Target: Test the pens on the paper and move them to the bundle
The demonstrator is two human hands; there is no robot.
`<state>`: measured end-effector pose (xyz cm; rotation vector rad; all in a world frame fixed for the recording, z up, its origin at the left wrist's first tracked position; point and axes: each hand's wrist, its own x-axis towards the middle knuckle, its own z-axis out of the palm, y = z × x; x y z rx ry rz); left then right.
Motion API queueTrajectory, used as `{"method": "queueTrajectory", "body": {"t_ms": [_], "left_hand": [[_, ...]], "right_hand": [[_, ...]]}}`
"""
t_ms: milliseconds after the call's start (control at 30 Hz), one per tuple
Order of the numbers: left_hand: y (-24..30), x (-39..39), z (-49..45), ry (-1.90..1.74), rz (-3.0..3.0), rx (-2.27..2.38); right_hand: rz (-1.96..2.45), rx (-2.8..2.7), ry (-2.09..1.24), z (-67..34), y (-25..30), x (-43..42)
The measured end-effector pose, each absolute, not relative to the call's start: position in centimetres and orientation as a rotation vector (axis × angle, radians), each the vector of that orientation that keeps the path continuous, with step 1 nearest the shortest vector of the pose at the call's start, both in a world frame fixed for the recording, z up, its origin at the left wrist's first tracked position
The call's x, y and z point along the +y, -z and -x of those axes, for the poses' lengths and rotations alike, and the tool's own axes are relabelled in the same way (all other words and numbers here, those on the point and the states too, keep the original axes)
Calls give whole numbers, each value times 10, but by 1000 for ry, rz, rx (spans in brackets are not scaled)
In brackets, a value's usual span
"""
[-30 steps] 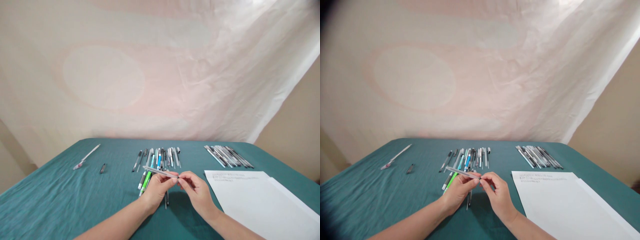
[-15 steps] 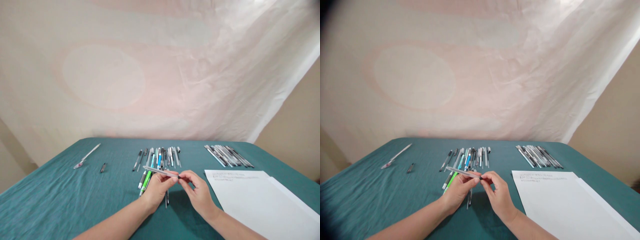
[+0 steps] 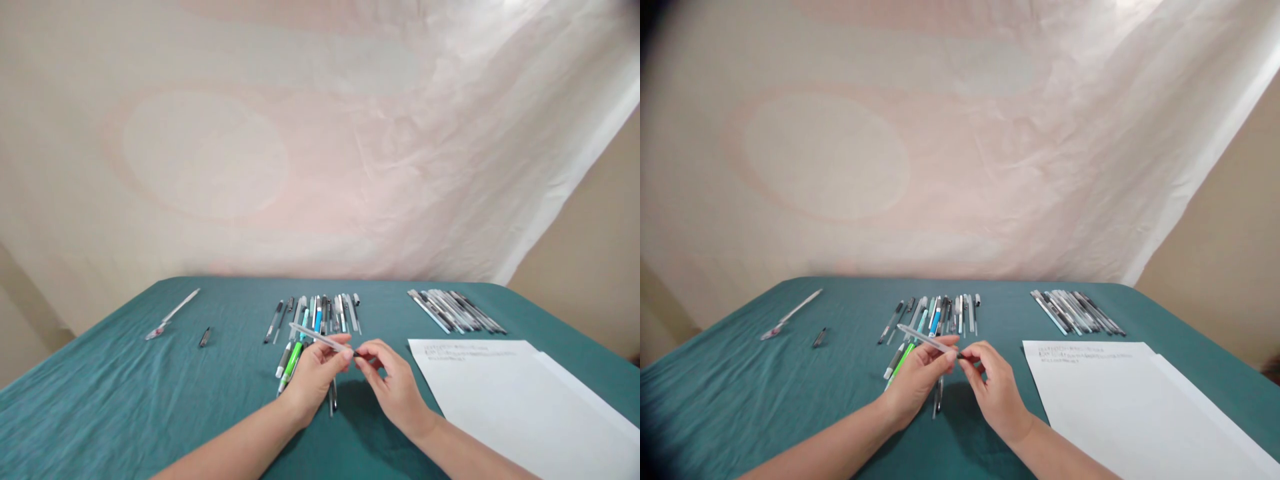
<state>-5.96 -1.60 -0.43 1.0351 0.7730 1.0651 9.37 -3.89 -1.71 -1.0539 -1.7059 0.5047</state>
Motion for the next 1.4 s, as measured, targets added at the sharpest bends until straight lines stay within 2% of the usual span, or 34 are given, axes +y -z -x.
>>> {"method": "queueTrajectory", "body": {"t_ms": [167,967,1400], "left_hand": [[5,-12,60,-1172,-900,718],[12,-9,60,-1111,-848,722],[15,-8,60,-1102,-843,743]], "right_hand": [[1099,-1674,-521,-94,18,-38],[1137,-1593,-901,-98,23,-34],[1133,-1588,-939,-99,21,-34]]}}
